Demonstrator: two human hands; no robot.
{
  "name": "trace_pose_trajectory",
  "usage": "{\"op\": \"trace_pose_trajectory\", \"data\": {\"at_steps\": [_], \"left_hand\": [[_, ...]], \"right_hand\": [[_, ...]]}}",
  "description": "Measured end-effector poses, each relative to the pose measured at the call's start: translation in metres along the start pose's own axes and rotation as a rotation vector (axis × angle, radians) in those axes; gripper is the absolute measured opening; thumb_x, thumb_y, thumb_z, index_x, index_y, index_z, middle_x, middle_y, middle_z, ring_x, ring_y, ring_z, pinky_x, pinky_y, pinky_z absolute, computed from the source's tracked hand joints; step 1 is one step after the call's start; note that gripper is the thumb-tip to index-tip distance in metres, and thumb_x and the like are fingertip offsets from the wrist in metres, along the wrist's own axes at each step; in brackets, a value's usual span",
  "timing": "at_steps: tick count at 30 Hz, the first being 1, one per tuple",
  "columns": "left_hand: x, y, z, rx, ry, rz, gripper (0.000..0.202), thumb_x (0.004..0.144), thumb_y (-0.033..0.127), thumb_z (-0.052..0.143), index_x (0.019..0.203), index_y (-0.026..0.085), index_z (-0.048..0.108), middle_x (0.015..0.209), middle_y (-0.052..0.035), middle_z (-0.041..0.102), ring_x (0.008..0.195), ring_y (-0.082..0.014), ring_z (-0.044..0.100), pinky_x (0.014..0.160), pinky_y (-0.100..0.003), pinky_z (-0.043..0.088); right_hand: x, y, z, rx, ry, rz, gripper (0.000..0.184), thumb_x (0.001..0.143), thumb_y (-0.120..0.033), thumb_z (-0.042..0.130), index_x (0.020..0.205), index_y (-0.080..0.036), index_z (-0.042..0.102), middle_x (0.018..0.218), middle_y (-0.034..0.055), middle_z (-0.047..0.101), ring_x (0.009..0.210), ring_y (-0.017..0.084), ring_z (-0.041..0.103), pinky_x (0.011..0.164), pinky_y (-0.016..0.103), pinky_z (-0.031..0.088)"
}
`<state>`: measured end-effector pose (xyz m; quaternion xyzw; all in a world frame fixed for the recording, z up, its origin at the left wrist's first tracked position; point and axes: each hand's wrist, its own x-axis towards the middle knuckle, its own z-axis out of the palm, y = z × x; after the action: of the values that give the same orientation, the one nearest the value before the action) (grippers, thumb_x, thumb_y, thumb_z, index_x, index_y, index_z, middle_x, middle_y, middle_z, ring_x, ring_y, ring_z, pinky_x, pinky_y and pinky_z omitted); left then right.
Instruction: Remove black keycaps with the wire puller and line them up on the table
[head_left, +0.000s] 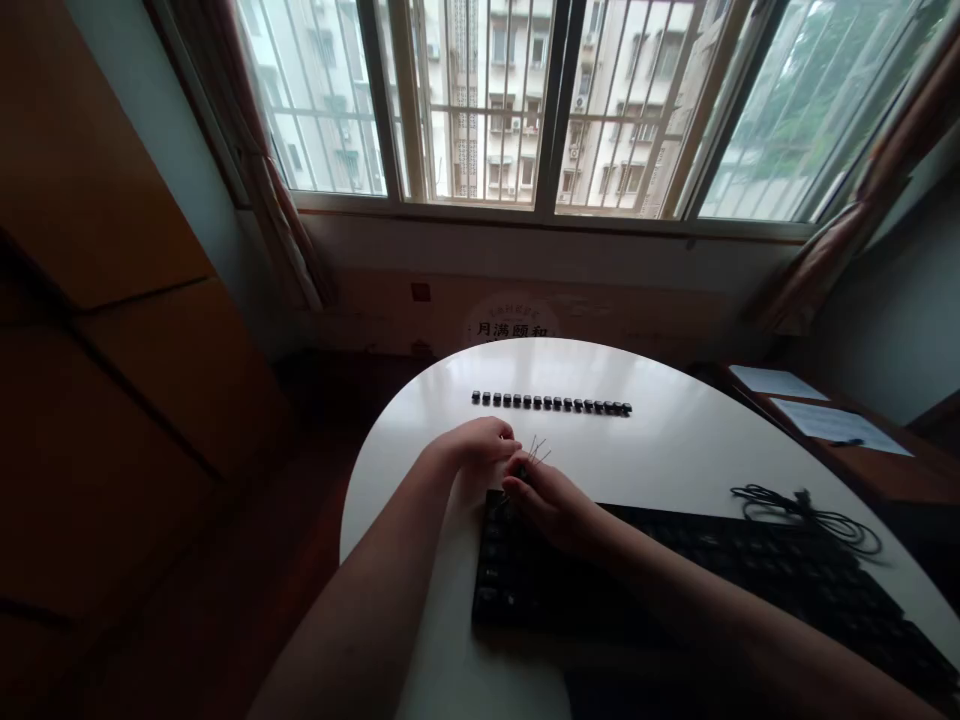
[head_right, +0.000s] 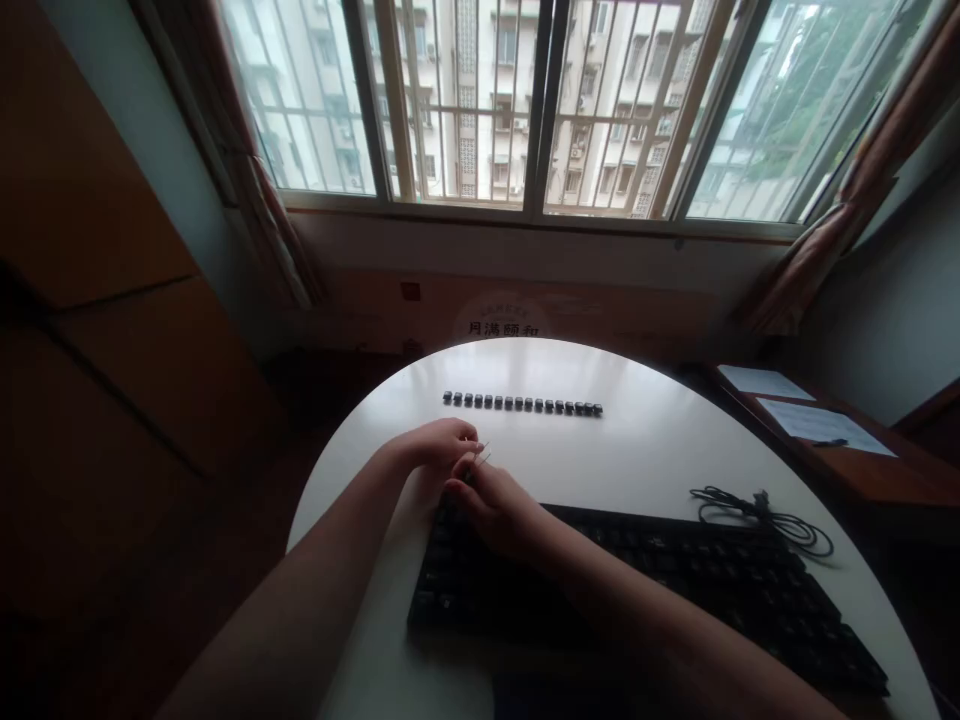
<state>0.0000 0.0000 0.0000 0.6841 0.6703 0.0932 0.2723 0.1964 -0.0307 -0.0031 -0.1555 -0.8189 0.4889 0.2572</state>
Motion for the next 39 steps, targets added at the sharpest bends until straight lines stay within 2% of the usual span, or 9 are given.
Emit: {"op": "trace_pose_trajectory", "data": {"at_steps": [4,12,18,21,24,27,29,34,39], "left_hand": [[-0.002,0.003,0.000,0.006,0.020,0.005,0.034,0.081,0.048,0.053,0.086,0.019,0.070,0.080,-0.0035,0.070,0.071,-0.0182,0.061,0.059,-0.026,0.040],[-0.006,0.008,0.000,0.032,0.056,-0.019,0.033,0.081,0.047,0.054,0.086,0.019,0.071,0.079,-0.0034,0.070,0.068,-0.0181,0.060,0.058,-0.026,0.038],[-0.008,0.010,-0.001,0.012,0.067,-0.030,0.032,0.080,0.048,0.055,0.085,0.020,0.070,0.080,-0.0032,0.070,0.071,-0.0191,0.060,0.059,-0.026,0.040],[-0.010,0.009,-0.002,-0.068,0.044,-0.046,0.031,0.078,0.048,0.059,0.080,0.019,0.068,0.077,-0.0026,0.067,0.069,-0.0180,0.058,0.057,-0.025,0.039],[-0.012,0.007,-0.004,-0.228,0.004,-0.041,0.037,0.077,0.054,0.061,0.074,0.017,0.061,0.063,0.0005,0.058,0.057,-0.0134,0.050,0.050,-0.023,0.033],[-0.015,0.008,-0.007,-0.466,-0.037,-0.021,0.048,0.080,0.065,0.053,0.076,0.017,0.056,0.055,0.0049,0.044,0.046,-0.0089,0.037,0.043,-0.022,0.025],[-0.018,0.011,-0.009,-0.607,-0.053,0.003,0.054,0.082,0.069,0.047,0.083,0.016,0.055,0.056,0.0057,0.044,0.044,-0.0074,0.033,0.041,-0.021,0.023],[-0.025,0.027,-0.013,-0.760,-0.075,0.088,0.054,0.081,0.068,0.052,0.103,0.018,0.056,0.078,0.0008,0.056,0.051,-0.0080,0.047,0.041,-0.018,0.035],[-0.025,0.032,-0.015,-0.740,-0.008,0.116,0.050,0.072,0.057,0.070,0.100,0.017,0.058,0.082,-0.0011,0.057,0.058,-0.0094,0.053,0.042,-0.018,0.039]], "right_hand": [[-0.001,-0.008,-0.001,-0.168,-0.076,-0.022,0.017,0.097,-0.036,0.048,0.095,-0.019,0.050,0.084,0.0016,0.059,0.069,0.015,0.051,0.064,0.028,0.040],[-0.007,-0.016,0.006,-0.368,-0.146,-0.131,0.017,0.096,-0.037,0.051,0.093,-0.021,0.051,0.082,0.0042,0.064,0.065,0.018,0.053,0.057,0.028,0.036],[-0.008,-0.007,0.005,-0.132,-0.013,-0.145,0.019,0.098,-0.040,0.047,0.096,-0.022,0.051,0.084,0.0042,0.062,0.067,0.017,0.054,0.061,0.029,0.040],[-0.006,0.002,0.003,0.082,0.168,-0.077,0.025,0.098,-0.045,0.044,0.094,-0.021,0.048,0.072,0.0005,0.057,0.057,0.014,0.049,0.053,0.026,0.037],[-0.001,0.011,0.001,0.300,0.339,-0.027,0.028,0.098,-0.049,0.043,0.093,-0.022,0.044,0.057,-0.0062,0.044,0.045,0.010,0.039,0.044,0.022,0.032],[0.007,0.018,-0.001,0.452,0.448,-0.005,0.028,0.096,-0.051,0.045,0.096,-0.023,0.043,0.060,-0.0073,0.043,0.044,0.008,0.038,0.041,0.020,0.032],[0.011,0.020,-0.003,0.513,0.508,0.036,0.028,0.094,-0.050,0.047,0.099,-0.022,0.044,0.066,-0.0062,0.045,0.045,0.008,0.041,0.039,0.019,0.033],[0.016,0.020,-0.009,0.530,0.571,0.122,0.027,0.091,-0.046,0.049,0.102,-0.022,0.047,0.073,-0.0038,0.046,0.049,0.009,0.045,0.036,0.017,0.033],[0.016,0.018,-0.009,0.491,0.550,0.079,0.023,0.089,-0.041,0.049,0.102,-0.021,0.050,0.076,-0.0025,0.047,0.051,0.008,0.044,0.037,0.017,0.031]]}}
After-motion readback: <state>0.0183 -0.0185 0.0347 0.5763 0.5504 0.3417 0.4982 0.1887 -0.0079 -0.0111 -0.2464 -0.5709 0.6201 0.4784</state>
